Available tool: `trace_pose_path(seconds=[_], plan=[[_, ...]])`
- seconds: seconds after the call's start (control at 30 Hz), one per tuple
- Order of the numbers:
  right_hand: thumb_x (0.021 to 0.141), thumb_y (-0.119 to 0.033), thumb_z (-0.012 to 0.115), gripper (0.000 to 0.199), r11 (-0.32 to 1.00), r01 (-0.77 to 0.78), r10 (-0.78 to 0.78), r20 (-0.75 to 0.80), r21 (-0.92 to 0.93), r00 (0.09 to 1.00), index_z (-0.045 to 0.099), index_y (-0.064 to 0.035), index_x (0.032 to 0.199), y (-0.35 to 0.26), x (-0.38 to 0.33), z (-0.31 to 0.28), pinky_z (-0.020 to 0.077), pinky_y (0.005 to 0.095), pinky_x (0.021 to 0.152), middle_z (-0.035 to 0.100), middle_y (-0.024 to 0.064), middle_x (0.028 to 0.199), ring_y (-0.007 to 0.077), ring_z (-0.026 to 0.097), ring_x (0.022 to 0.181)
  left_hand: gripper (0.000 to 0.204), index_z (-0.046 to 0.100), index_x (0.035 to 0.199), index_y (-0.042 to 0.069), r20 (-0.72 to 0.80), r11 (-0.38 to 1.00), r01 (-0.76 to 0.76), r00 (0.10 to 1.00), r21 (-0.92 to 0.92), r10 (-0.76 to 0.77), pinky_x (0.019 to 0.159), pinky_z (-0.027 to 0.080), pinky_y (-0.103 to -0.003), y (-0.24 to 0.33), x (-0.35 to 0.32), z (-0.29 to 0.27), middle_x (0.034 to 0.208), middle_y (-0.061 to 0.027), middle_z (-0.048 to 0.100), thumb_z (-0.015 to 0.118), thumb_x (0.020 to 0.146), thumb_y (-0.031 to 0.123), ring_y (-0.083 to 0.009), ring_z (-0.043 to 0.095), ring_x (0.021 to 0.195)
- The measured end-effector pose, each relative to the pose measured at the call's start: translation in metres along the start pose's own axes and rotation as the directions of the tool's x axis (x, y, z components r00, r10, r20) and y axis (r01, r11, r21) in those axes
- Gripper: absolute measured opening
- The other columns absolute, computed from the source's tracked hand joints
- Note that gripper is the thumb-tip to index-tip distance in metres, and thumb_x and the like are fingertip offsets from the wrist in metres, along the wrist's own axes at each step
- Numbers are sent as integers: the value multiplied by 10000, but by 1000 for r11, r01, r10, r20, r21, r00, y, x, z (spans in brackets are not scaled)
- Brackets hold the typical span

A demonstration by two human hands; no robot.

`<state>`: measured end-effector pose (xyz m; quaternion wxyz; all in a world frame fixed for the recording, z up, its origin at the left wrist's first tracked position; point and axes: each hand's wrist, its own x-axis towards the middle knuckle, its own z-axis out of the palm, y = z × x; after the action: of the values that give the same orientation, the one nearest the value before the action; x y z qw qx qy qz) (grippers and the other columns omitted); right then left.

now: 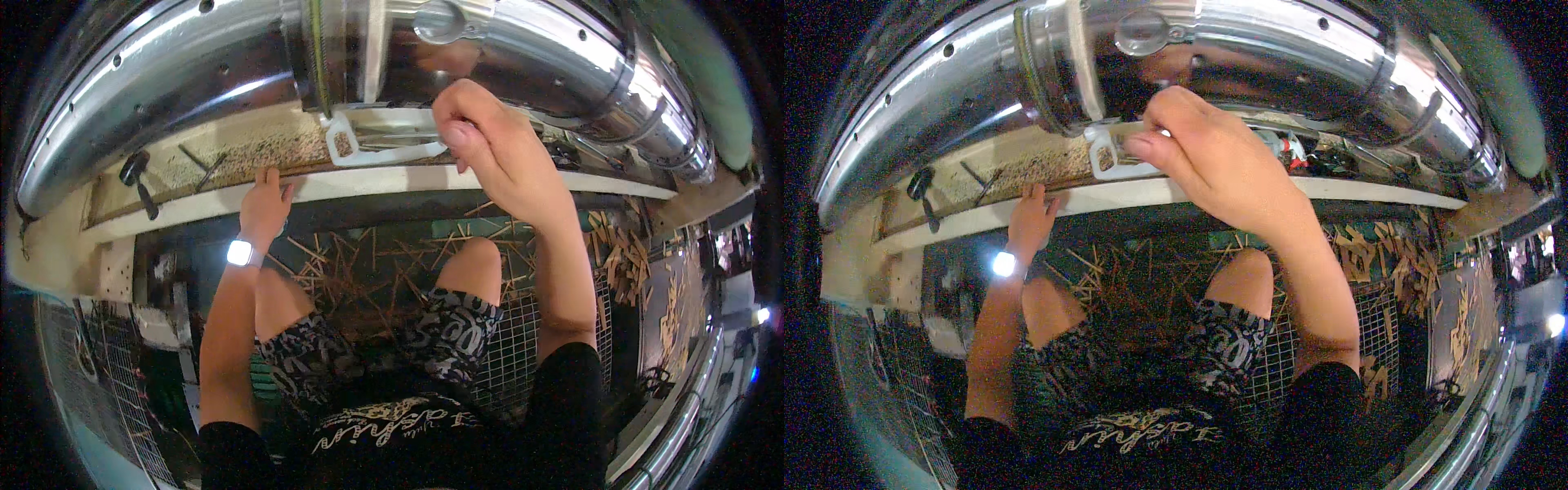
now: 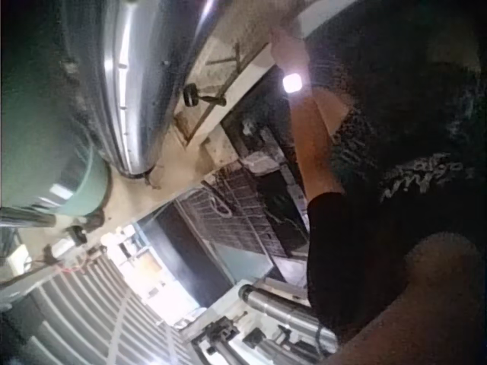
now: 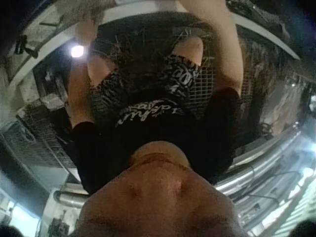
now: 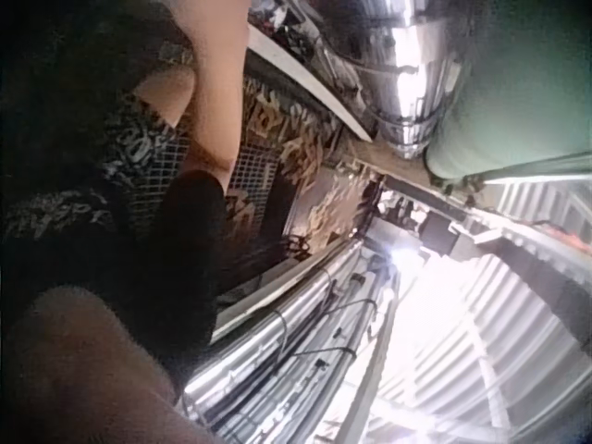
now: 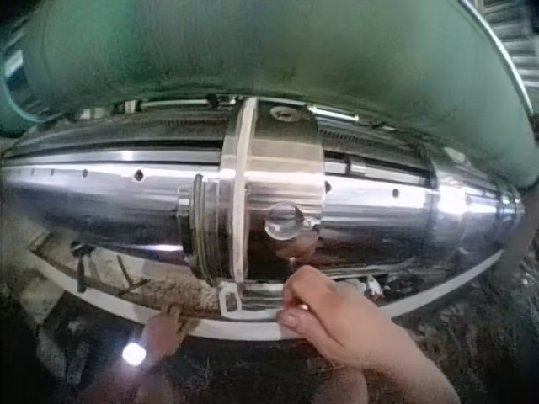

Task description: The person uses a tape measure to measure the length of a long, curved metal component on a machine. They then use a marker to make marks on the metal surface at specific intervals along the measured length.

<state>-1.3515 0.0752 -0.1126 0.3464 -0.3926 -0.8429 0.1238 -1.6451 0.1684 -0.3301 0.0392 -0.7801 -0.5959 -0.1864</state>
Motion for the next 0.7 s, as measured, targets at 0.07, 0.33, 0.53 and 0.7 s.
trace_pose_path(seconds=[0.07,0.33,0.53,0.7], plan=[[873,-132,514,132,998,45,-46,-26,-34,999,498,-7,833,1,7,1,413,246,519,473,59,723,114,507,587,315,421,1006,19,-11,1000,2,1000,-8,-2,607,501,-445,0,1,1,1015,-213,497,531,851,270,-383,595,728],[852,-303,569,344,971,-133,9,-532,-196,847,500,-28,656,2,14,29,406,405,486,514,150,607,364,524,576,324,415,1035,17,74,997,69,995,-36,-66,632,512,-432,4,4,1,1135,-231,465,535,848,254,-383,600,771],[966,-210,361,277,912,-205,342,-379,356,860,527,10,990,-13,6,9,351,200,385,496,33,518,82,440,399,341,413,1037,20,39,999,50,998,-17,-49,625,516,-428,0,0,4,1128,-215,462,555,835,255,-378,600,759],[962,-168,306,309,751,-177,453,-302,636,839,466,43,1120,-10,5,3,460,244,431,536,96,600,191,560,469,355,406,1037,27,40,996,90,995,-23,-89,621,519,-425,2,0,5,1139,-208,456,569,827,262,-370,602,761]])
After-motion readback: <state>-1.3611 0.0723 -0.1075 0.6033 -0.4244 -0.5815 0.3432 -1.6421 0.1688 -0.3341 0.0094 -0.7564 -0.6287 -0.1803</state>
